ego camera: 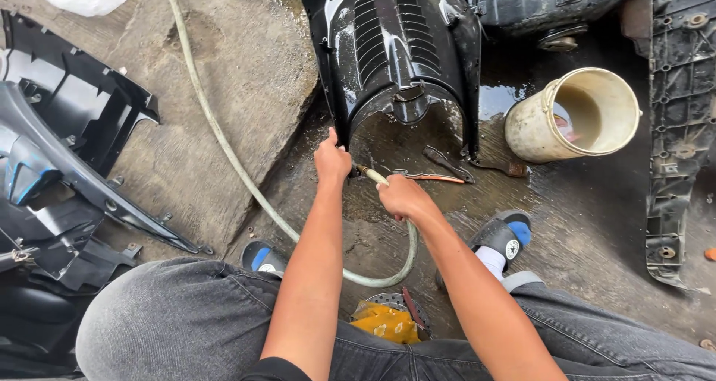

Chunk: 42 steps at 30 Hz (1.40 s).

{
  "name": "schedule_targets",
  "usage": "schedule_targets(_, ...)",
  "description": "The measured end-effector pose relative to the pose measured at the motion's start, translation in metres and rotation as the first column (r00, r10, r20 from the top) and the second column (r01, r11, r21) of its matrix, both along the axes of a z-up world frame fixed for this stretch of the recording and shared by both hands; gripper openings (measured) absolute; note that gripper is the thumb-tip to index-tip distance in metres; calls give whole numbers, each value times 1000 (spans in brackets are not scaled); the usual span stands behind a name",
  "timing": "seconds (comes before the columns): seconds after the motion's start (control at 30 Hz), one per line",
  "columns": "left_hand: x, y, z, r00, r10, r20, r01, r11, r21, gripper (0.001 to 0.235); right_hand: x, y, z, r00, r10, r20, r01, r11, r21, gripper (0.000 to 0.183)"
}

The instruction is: The person scrubs a black motorcycle part with a brush and water from a bucket, then rinses it with a hose. They repeat the process on a larger black plastic cover, scrubbing the surface and rinsing it thoroughly before setting it down.

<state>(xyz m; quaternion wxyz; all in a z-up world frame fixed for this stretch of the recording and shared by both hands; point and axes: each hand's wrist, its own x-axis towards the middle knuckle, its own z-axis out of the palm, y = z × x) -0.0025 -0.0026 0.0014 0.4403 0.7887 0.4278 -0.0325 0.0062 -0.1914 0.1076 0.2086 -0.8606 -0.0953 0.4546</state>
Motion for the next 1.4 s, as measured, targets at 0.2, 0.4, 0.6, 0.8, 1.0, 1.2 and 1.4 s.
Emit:
schedule_targets(0.2,-3,-3,16,999,-26,32,29,997,-78,55,3,-4,8,996,75,-39,-76,997,-30,52)
schedule_targets(0.4,-2,0,3,1000,-2,-15,1,999,-41,55,8,-5,-3,989,144,-42,-146,988,-48,52)
schedule_targets(0.6,-4,0,13,1000,-10,28,13,995,-95,56,15,-8,0,991,122,-53,-125,990,-58,52)
schedule_targets(0.8,-2,1,1,1000,-11,8,12,997,-73,56,12,-3,8,991,118,-58,-121,992,-46,54)
schedule_targets(1.0,-5,-4,30,999,1,34,2,995,-102,55,15,9,18,980,199,-14,-200,977,-73,48)
schedule_targets(1.2,-3,2,11,1000,-22,8,23,995,-93,55,29,30,0,957,286,37,-279,951,-135,49)
schedule_targets(1.4,-2,6,-5,998,-39,-50,39,999,7,56,36,53,0,951,307,37,-304,950,-69,44)
